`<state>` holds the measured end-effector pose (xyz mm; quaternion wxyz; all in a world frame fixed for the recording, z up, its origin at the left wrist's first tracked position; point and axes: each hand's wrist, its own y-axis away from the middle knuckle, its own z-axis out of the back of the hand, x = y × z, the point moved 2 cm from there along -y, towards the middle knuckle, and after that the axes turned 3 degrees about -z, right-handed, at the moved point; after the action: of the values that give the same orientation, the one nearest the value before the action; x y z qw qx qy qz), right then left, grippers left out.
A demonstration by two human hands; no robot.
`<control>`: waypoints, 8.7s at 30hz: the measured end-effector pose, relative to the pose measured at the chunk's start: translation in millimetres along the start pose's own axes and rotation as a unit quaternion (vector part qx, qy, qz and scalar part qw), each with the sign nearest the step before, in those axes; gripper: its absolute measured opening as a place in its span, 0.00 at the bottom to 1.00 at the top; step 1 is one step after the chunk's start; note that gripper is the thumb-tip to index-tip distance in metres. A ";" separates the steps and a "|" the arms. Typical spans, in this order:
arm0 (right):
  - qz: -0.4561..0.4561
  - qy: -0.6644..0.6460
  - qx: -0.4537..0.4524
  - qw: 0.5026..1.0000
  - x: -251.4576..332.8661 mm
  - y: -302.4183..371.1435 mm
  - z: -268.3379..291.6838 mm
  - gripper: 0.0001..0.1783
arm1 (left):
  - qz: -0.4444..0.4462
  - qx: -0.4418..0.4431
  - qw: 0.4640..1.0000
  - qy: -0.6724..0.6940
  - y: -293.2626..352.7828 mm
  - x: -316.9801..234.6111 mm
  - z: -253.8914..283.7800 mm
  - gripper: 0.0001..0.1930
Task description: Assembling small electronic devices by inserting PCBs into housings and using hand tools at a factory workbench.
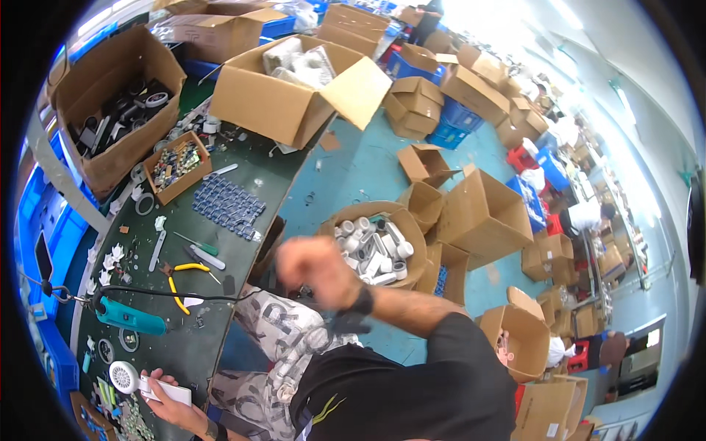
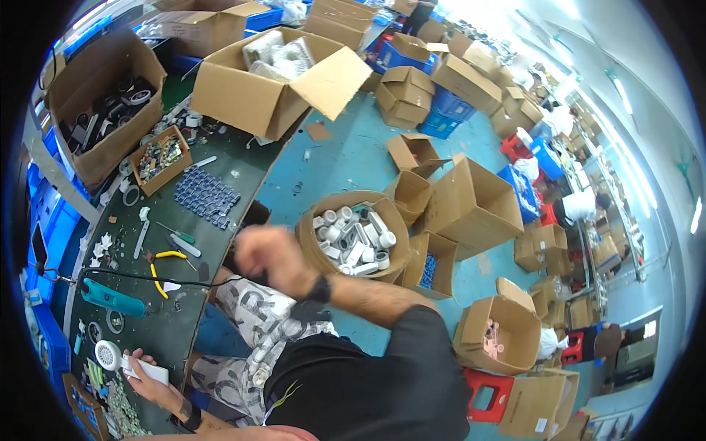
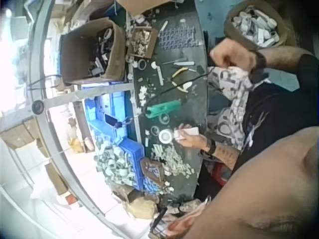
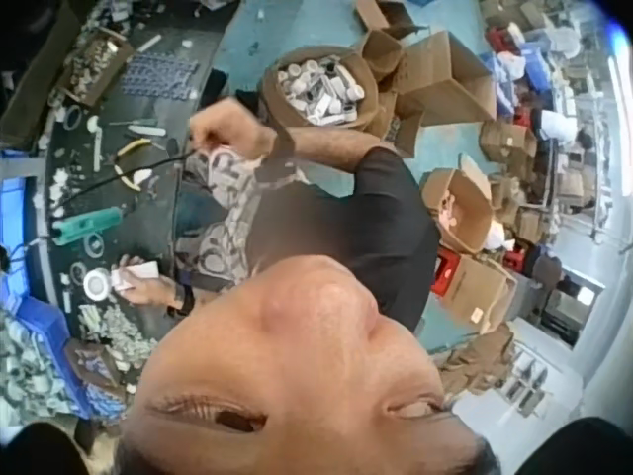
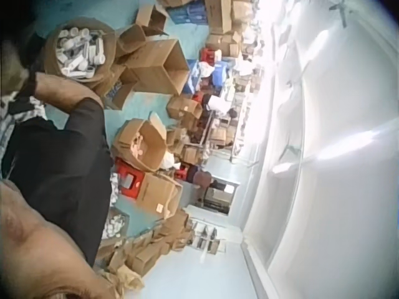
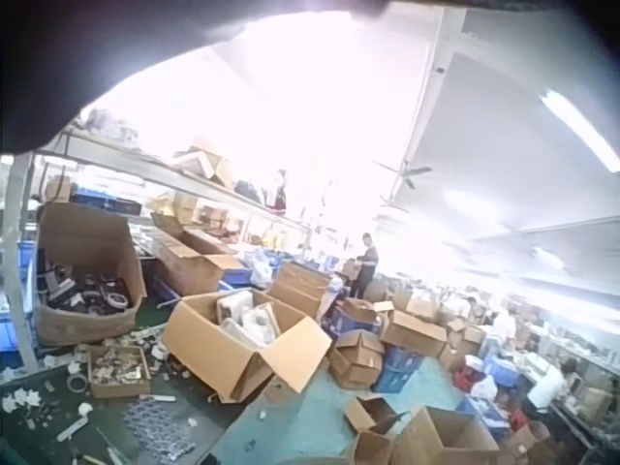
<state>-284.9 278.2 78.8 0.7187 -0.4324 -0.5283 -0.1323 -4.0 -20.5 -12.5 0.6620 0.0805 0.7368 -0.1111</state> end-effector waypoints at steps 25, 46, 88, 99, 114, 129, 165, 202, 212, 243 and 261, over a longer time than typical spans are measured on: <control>-0.089 -0.092 -0.118 0.985 26.5 -5.7 50.3 0.39 | -0.009 0.000 0.998 0.064 5.6 5.1 12.3 0.19; 0.308 -0.086 0.251 0.914 -19.9 -41.4 -172.5 0.14 | -0.056 0.017 0.998 -0.022 17.1 -27.3 -16.9 0.12; 0.118 -0.025 0.117 0.986 -10.6 -18.9 -174.7 0.28 | 0.008 0.014 1.000 0.014 16.2 -34.3 -13.4 0.20; -0.069 -0.105 0.076 0.989 -41.6 -54.3 -234.9 0.42 | -0.002 0.022 1.000 0.015 18.5 -34.0 -12.2 0.20; -0.245 -0.361 0.211 0.875 -9.9 -50.7 -244.6 0.48 | -0.031 0.002 0.999 0.006 21.7 -37.5 -6.0 0.19; 0.026 -0.343 0.146 0.927 12.9 -52.5 -267.5 0.37 | 0.007 0.007 0.993 0.122 13.0 -11.9 0.1 0.15; 0.087 -0.335 0.190 0.919 -8.1 -54.2 -306.6 0.24 | 0.025 0.013 0.998 -0.053 14.1 -33.7 -2.6 0.13; 0.068 -0.372 0.160 0.912 -13.3 -53.1 -304.7 0.24 | 0.018 -0.005 1.000 -0.003 14.9 -21.3 -9.2 0.14; 0.060 -0.369 0.167 0.912 -9.3 -58.7 -295.2 0.25 | 0.038 0.018 0.999 0.024 15.7 -20.8 -11.1 0.16; -0.113 -0.082 0.104 0.985 -74.4 -74.9 -220.7 0.32 | 0.017 0.013 0.991 0.131 17.9 -14.4 -14.5 0.17; 0.098 0.228 0.311 0.917 -21.2 13.2 -244.2 0.31 | 0.095 -0.060 0.849 0.517 72.4 -0.2 -59.6 0.23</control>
<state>-127.5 94.4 37.4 0.9271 -0.1950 -0.3197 0.0153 -41.7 65.3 -10.6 0.1967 0.1564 0.9664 0.0541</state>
